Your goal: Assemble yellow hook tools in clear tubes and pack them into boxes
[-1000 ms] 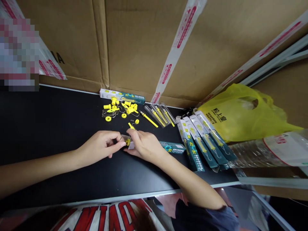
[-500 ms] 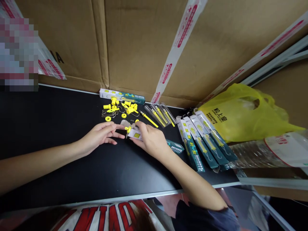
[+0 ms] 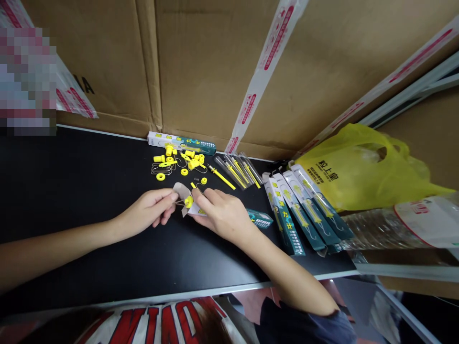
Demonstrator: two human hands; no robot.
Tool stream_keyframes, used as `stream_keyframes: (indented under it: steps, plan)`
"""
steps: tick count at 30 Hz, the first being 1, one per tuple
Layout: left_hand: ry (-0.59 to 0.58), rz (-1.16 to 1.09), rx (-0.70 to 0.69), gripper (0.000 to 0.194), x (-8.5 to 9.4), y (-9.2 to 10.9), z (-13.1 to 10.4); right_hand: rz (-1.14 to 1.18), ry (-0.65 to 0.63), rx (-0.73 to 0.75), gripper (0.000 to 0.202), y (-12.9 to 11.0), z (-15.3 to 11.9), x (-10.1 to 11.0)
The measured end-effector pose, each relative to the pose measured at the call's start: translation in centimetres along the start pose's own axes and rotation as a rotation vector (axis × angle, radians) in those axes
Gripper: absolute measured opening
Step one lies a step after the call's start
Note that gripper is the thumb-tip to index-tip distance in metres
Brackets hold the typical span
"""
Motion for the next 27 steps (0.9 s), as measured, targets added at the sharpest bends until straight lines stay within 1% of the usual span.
stream_keyframes:
  steps: [2,6,14,17,20,23,27]
  plan:
    - [0.037,-0.035,0.017,0.039,0.2,0.2,-0.1,0.001,-0.049,0.004,0.039,0.0,0.0,-0.2]
    - [0.117,0.055,0.005,0.039,0.4,0.3,-0.3,0.019,-0.072,0.017,0.038,-0.1,-0.1,-0.7]
    - [0.17,0.178,-0.015,0.038,0.1,0.9,-0.8,0.0,-0.107,0.04,0.04,-1.2,0.4,-1.3]
    - [0.126,0.092,-0.011,0.037,-0.1,0.8,-0.8,0.009,-0.067,0.039,0.044,-1.4,0.4,-1.4]
    - [0.014,-0.005,-0.014,0.034,-0.4,0.5,-0.6,0.032,-0.023,0.022,0.045,-1.3,0.4,-1.4]
    - [-0.06,-0.026,0.002,0.03,-0.6,0.3,-0.3,0.077,-0.027,0.009,0.043,-1.2,0.4,-1.4]
    - [-0.095,0.002,0.017,0.027,-0.6,-0.1,-0.1,0.152,-0.032,0.022,0.038,-1.1,0.2,-1.7]
Point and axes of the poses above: each hand's wrist, its own z-axis towards the middle knuckle, its own x-axis out of the back of the hand, y = z × x, the point moved 2 cm from there along z, towards the middle knuckle, and after that the axes turned 15 degrees about x, right-handed, at the moved point
